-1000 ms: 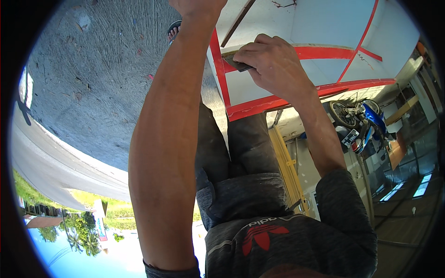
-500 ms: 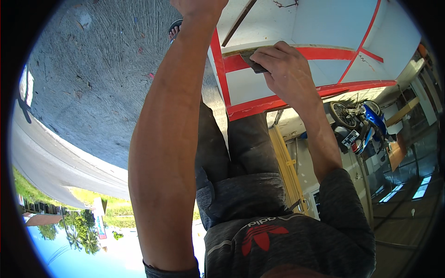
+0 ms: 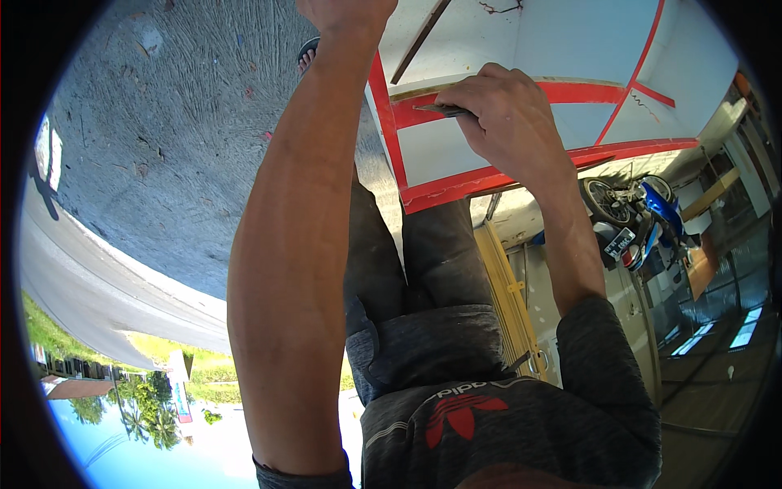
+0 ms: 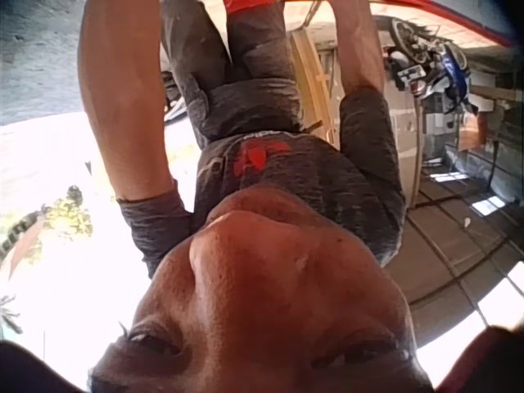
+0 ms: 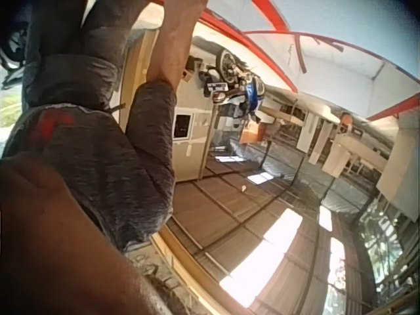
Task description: Applying and trimming laminate edge strips on a white cabinet using a putty knife and adhesive.
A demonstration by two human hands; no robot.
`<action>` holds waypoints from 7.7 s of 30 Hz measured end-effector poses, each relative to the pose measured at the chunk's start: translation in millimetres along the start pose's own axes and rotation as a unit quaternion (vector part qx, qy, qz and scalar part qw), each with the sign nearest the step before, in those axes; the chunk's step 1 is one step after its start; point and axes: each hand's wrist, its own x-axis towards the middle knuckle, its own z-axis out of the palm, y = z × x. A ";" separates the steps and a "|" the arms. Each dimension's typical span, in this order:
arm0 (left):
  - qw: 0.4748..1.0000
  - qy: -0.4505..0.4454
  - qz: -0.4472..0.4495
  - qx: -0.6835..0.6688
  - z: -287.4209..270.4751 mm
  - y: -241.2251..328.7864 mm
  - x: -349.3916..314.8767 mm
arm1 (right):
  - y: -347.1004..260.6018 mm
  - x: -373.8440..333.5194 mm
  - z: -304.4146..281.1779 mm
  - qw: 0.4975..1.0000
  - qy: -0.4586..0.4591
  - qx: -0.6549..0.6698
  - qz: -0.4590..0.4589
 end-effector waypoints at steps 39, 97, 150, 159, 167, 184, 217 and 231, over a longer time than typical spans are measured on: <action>0.999 -0.026 -0.013 -0.016 -3.8 0.9 0.9 | 40.7 -27.7 -3.1 0.999 0.033 -0.041 0.007; 0.991 -0.070 -0.100 -0.061 -37.9 -95.3 62.2 | -193.9 -296.6 381.4 -0.162 0.636 0.545 0.521; 0.226 -0.451 0.750 0.427 84.4 -397.0 -412.1 | -73.6 -258.5 706.2 0.336 0.411 0.542 0.652; 0.230 -0.470 0.739 0.424 88.9 -402.6 -422.2 | -72.3 -254.6 713.0 0.234 0.457 0.541 0.665; 0.212 -0.466 0.743 0.432 81.4 -408.9 -421.9 | -77.8 -243.8 728.2 0.276 0.477 0.539 0.637; 0.204 -0.477 0.745 0.418 89.9 -414.0 -426.0 | -78.2 -254.3 718.5 0.273 0.477 0.558 0.622; 0.291 -0.479 0.702 0.440 58.1 -378.2 -370.6 | -45.8 -255.0 607.3 0.325 0.531 0.502 0.601; 0.361 -0.469 0.674 0.442 44.1 -369.5 -343.5 | -82.0 -215.2 568.4 0.398 0.683 0.380 0.480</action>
